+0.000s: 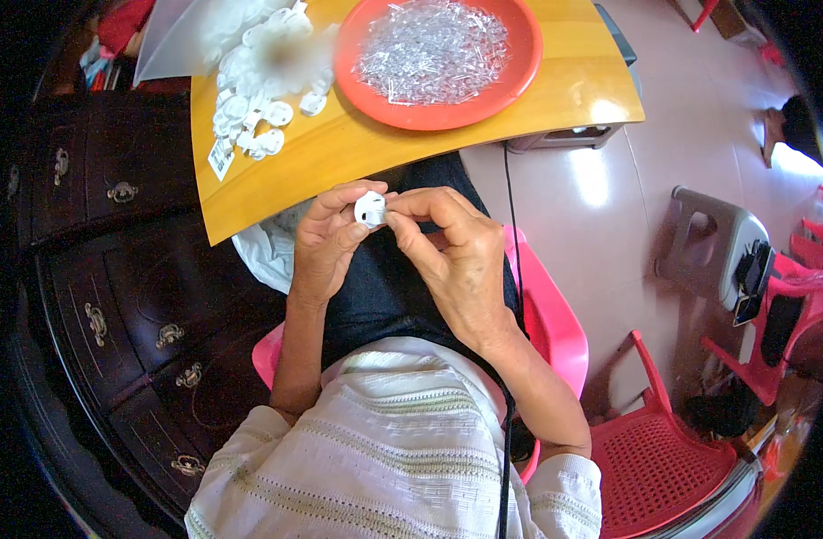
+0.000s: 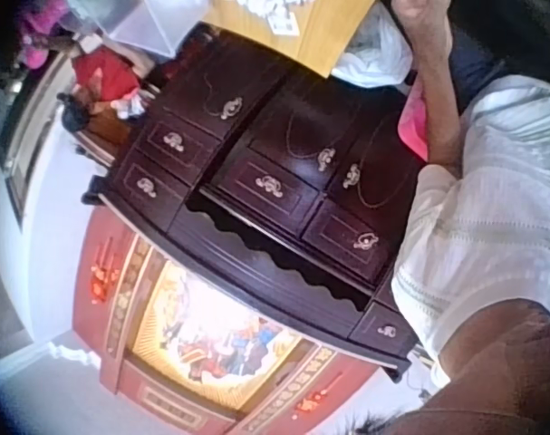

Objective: Assembling small plastic components into battery caps.

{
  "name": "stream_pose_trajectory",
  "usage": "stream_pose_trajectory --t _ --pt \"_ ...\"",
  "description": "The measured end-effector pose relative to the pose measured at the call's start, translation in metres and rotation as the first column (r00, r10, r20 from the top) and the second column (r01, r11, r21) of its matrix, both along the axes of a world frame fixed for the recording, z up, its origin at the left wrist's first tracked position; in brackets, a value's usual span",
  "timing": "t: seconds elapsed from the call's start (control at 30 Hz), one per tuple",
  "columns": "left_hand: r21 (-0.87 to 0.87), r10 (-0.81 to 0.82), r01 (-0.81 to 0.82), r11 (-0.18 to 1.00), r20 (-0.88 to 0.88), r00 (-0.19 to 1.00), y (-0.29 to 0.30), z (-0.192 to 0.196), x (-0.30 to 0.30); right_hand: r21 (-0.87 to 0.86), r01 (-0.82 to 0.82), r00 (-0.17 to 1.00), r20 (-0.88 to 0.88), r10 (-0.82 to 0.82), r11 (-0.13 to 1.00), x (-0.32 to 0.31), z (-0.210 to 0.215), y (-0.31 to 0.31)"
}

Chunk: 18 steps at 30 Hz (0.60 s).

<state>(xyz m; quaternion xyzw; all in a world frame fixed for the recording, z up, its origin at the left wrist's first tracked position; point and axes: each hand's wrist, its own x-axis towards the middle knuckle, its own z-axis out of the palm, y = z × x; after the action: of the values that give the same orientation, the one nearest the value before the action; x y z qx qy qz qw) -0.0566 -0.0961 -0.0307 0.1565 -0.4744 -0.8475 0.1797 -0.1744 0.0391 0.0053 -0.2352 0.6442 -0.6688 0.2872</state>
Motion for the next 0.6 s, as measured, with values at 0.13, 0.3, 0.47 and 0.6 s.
stream_pose_trajectory --t 0.13,0.3,0.47,0.6 --pt "-0.082 0.007 -0.009 0.997 -0.027 1.0 0.0001 0.0016 0.0006 0.017 0.002 1.0 0.0 -0.002 1.0 -0.0004 0.0015 -0.0002" --pt "-0.111 0.009 -0.013 0.994 -0.034 0.999 -0.0013 0.0007 0.0027 0.03 -0.011 1.0 -0.027 0.012 0.999 -0.0005 0.0003 0.0002" --pt "-0.053 0.009 -0.013 0.999 -0.058 0.998 -0.0001 -0.0021 0.0045 0.035 -0.024 1.0 0.014 0.024 0.999 0.0007 0.0023 0.0" --pt "-0.143 0.007 -0.016 0.99 -0.062 0.998 -0.0002 -0.0001 0.002 -0.005 0.012 0.988 0.156 -0.011 1.0 0.0022 0.0036 -0.0011"
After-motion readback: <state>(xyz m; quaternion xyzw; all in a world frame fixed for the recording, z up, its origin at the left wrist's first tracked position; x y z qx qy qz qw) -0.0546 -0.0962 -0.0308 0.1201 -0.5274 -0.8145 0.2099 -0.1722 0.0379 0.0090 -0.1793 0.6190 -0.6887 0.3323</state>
